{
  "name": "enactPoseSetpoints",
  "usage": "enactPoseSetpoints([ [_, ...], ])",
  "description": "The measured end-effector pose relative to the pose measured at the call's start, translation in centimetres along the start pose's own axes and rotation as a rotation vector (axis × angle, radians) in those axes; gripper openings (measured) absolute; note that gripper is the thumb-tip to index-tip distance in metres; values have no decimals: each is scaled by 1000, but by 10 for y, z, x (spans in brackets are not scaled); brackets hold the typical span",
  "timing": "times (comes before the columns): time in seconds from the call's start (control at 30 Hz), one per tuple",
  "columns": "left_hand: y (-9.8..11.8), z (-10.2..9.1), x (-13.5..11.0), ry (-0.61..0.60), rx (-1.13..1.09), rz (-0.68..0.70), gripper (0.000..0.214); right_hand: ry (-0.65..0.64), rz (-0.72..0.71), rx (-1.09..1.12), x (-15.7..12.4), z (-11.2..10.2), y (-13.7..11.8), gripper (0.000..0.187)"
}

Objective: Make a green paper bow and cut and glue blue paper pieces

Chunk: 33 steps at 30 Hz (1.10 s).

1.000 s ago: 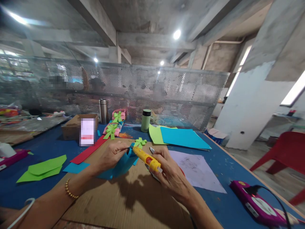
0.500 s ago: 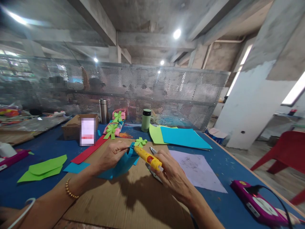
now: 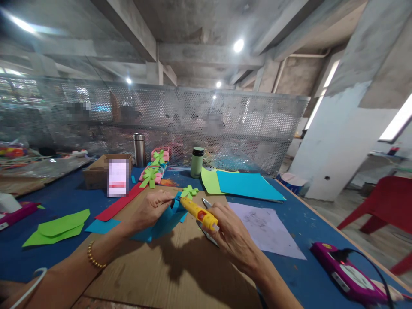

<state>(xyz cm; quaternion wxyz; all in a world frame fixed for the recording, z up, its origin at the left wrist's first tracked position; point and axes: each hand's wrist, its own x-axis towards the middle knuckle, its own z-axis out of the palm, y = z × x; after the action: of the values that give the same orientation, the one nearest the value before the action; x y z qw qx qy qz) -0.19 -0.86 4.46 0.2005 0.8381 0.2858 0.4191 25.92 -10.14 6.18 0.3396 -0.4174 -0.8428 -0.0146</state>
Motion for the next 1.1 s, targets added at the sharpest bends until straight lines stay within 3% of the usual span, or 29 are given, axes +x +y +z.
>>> enactPoseSetpoints([
  [0.7, -2, 2, 0, -1, -5, -5, 33, -15, -8, 0, 0, -2, 1, 24],
  [1.1, -2, 2, 0, 31, 14, 71, 30, -22, -20, 36, -1, -3, 2, 21],
])
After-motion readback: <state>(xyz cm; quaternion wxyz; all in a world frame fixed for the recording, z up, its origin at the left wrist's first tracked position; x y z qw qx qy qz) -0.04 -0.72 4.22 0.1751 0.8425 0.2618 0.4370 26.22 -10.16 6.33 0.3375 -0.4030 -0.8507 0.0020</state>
